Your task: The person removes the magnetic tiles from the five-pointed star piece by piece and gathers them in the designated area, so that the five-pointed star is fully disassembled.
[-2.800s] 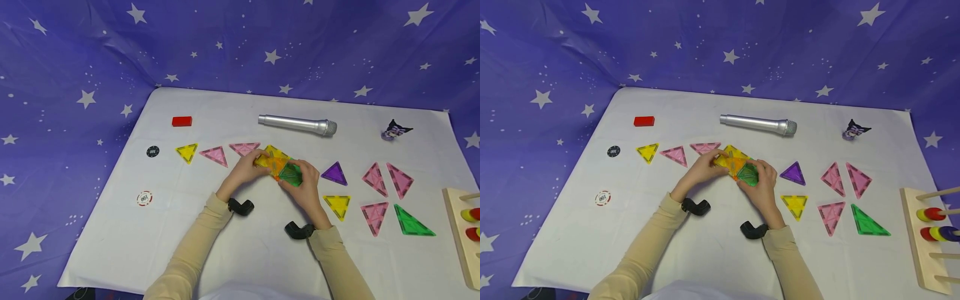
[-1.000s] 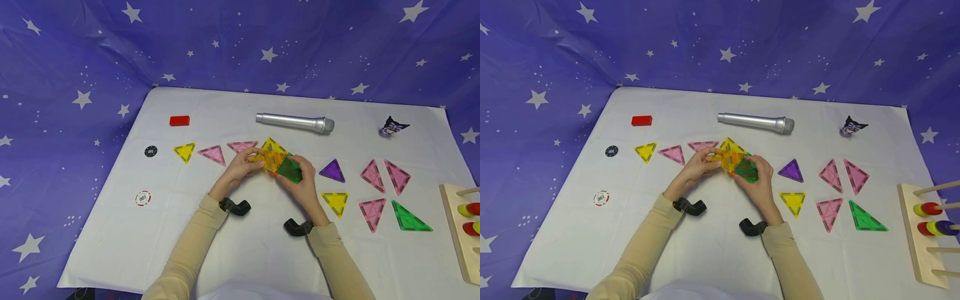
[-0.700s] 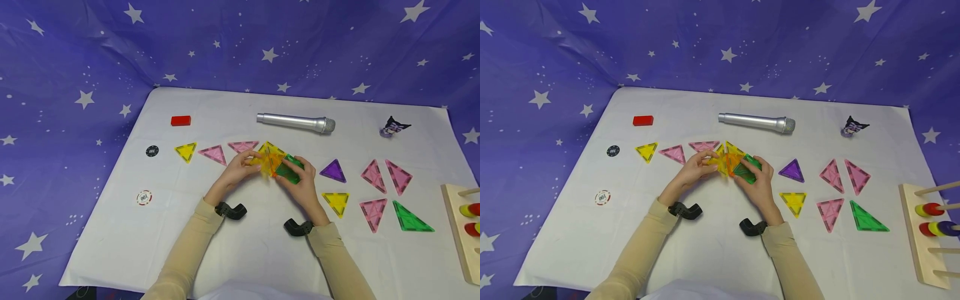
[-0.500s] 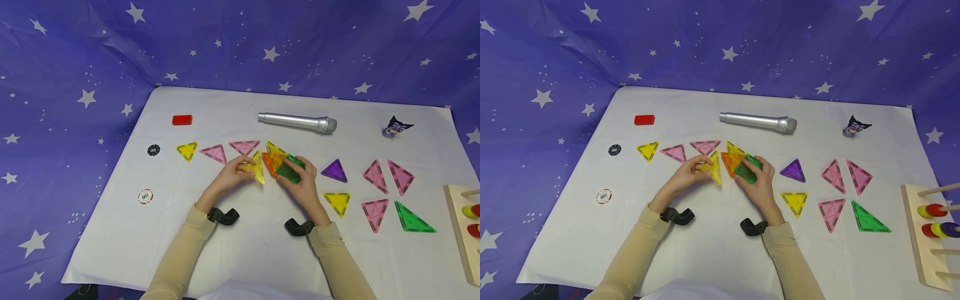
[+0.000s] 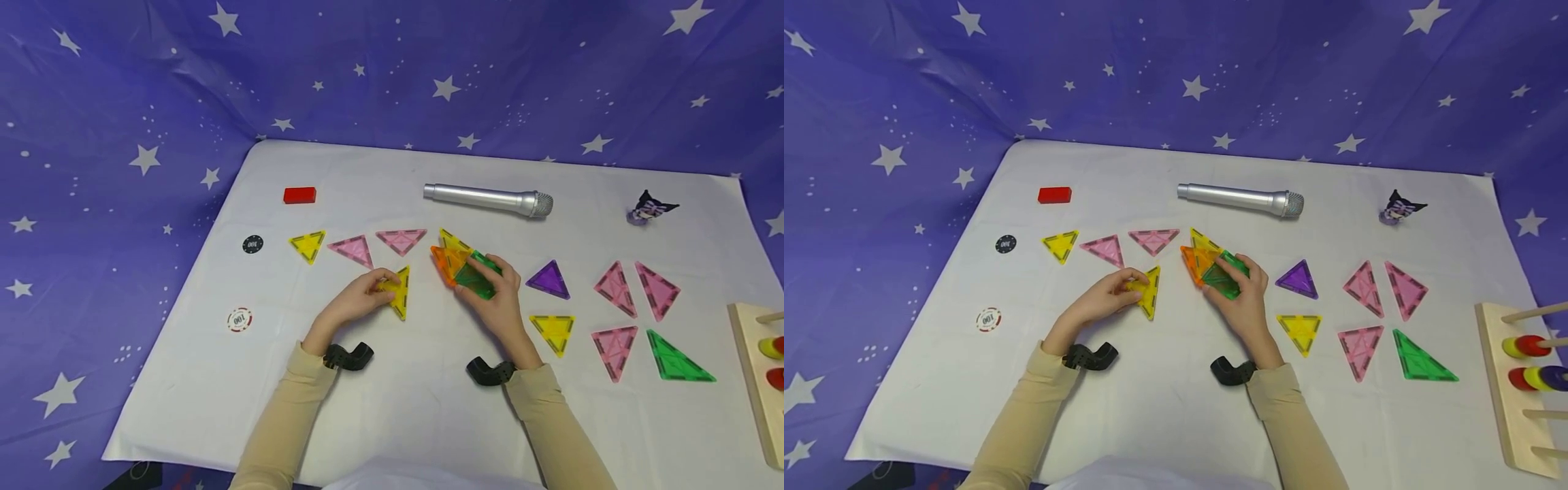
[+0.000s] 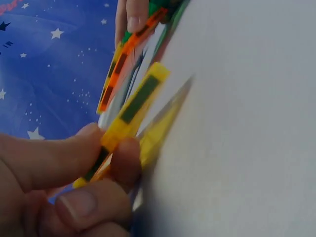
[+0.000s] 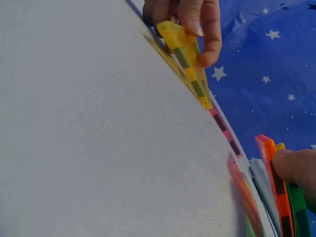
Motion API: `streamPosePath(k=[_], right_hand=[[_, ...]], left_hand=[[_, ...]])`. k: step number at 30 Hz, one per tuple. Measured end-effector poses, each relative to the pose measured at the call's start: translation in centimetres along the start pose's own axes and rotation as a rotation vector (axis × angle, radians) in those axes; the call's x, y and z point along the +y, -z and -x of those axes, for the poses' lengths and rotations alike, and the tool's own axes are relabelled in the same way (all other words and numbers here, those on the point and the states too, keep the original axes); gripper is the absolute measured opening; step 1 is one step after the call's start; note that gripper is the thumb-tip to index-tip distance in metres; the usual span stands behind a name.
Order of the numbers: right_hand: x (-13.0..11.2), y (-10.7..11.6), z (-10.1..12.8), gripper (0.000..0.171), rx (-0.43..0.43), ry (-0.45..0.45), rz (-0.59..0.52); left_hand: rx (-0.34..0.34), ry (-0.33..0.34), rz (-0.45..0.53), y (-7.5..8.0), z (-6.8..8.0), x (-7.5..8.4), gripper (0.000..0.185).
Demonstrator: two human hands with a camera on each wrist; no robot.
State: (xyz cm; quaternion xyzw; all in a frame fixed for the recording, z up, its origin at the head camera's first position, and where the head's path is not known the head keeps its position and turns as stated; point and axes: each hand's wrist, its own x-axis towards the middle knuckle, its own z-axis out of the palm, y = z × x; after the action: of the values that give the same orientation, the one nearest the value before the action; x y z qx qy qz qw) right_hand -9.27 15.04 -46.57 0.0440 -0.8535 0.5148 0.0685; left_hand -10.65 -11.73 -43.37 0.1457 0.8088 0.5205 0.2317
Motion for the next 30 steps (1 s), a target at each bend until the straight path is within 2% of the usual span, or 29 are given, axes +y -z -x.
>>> streamPosePath(k=[2, 6, 11, 16, 21, 25, 30], right_hand=[[0.0, 0.0, 0.0, 0.05, 0.001, -0.002, 0.001], [0.1, 0.1, 0.0, 0.05, 0.003, -0.003, -0.005], [0.2, 0.2, -0.1, 0.049, 0.011, 0.001, -0.02], [0.3, 0.3, 0.0, 0.046, 0.021, -0.003, -0.035], [0.4, 0.3, 0.0, 0.045, 0.024, -0.005, -0.042], [0.3, 0.2, 0.0, 0.044, 0.027, 0.004, -0.047], [0.3, 0.2, 0.0, 0.045, 0.023, 0.009, -0.043]], left_hand=[[-0.011, 0.017, 0.003, 0.3, 0.1, -0.1, 0.021], [-0.03, 0.049, 0.069, 0.9, 0.1, -0.3, 0.02], [-0.064, 0.027, 0.083, 1.6, -0.8, 0.5, 0.024], [-0.044, -0.061, 0.062, 1.5, -3.1, 2.6, 0.027], [-0.01, -0.157, -0.029, 0.2, -6.1, 4.1, 0.038], [-0.028, -0.167, -0.074, -0.9, -8.3, 4.5, 0.043], [-0.055, -0.2, -0.166, -1.8, -9.7, 4.7, 0.043]])
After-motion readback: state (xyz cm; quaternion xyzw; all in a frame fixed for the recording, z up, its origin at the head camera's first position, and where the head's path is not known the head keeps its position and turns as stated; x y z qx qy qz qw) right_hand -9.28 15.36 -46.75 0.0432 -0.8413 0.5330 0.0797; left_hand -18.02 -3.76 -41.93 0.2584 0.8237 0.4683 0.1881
